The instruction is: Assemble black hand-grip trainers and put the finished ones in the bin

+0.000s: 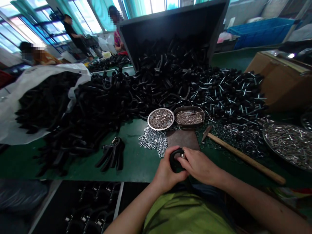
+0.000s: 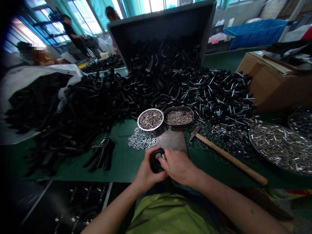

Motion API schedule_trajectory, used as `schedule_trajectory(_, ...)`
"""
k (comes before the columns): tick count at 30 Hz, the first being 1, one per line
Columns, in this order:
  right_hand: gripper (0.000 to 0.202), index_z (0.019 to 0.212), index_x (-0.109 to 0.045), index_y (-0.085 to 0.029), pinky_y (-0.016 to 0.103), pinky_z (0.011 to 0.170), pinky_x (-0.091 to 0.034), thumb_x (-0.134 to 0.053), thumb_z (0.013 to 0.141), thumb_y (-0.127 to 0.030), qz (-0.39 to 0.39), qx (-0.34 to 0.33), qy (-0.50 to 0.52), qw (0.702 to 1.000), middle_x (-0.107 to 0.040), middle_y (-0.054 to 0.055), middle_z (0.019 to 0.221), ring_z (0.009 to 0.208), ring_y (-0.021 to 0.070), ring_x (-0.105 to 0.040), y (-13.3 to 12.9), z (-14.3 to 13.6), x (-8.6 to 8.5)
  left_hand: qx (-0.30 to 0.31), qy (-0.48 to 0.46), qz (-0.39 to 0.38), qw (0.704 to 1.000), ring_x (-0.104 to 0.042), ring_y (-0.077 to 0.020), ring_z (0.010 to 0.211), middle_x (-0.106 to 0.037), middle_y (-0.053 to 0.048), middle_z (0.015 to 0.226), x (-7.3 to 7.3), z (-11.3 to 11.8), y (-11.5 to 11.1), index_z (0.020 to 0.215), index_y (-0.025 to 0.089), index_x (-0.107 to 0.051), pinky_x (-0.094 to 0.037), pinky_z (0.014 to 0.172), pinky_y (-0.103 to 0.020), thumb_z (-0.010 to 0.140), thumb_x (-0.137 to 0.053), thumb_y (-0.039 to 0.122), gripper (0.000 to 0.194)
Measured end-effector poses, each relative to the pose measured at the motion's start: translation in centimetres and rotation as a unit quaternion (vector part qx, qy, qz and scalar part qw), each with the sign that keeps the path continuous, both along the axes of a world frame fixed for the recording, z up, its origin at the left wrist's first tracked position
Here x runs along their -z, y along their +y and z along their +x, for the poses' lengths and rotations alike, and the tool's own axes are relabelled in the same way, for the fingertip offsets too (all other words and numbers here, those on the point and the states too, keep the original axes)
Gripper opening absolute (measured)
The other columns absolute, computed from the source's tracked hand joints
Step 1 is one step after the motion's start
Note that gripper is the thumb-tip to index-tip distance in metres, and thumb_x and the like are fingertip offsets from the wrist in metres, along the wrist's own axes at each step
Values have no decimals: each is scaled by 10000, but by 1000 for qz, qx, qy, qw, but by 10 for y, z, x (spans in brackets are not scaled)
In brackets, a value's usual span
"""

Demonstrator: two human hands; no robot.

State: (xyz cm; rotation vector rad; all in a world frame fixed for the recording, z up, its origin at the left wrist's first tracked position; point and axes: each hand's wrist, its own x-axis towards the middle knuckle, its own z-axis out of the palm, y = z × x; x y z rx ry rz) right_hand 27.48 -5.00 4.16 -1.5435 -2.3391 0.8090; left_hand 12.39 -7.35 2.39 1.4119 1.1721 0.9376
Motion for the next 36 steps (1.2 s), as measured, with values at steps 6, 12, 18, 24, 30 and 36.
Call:
schedule_trajectory(6,353,892,-627,-158,286,673,-383,-370,905,-399,-15,6,-69,997,-689,110,887,809,218,-632,42,9,25,9,37,0,999,-570,-203,966,-576,-47,1104,33,10,37,1240,219,-399,-425,866,-324,595,-767,231,743)
schedule_trajectory(12,305,847,-681,-208,298,684,-396,-459,877,-415,78,-19,-148,986,-690,73,850,841,223,-613,91,10,16,-58,294,188,935,-504,-235,1031,-571,-83,1038,32,-25,99,1057,197,-609,-389,901,-356,780,-615,361,322)
schedule_trajectory(18,257,913,-703,-176,329,805,-407,-483,871,-302,138,19,-133,981,-659,111,1022,1044,250,-497,151,-38,10,-142,495,163,841,-492,-269,990,-585,-103,956,16,-66,178,893,193,-698,-405,842,-355,781,-590,285,180)
schedule_trajectory(24,220,929,-703,-141,309,806,-423,-524,835,-227,125,31,-135,982,-660,140,1024,1051,247,-520,173,-65,23,-115,468,153,863,-538,-221,883,-612,-69,867,25,-68,203,779,196,-693,-410,770,-302,734,-625,222,86)
schedule_trajectory(30,253,965,-681,-152,297,816,-400,-459,849,-184,107,39,-110,987,-659,134,1036,999,219,-566,174,-59,27,-157,401,140,892,-562,-187,832,-627,-62,876,28,-74,207,784,171,-646,-402,752,-280,763,-602,301,139)
schedule_trajectory(36,195,941,-636,-171,290,797,-380,-474,832,-159,113,45,-25,992,-658,94,990,936,200,-576,176,-54,23,-195,314,115,922,-576,-159,720,-648,-41,783,17,-73,205,864,167,-565,-412,679,-270,837,-493,303,157)
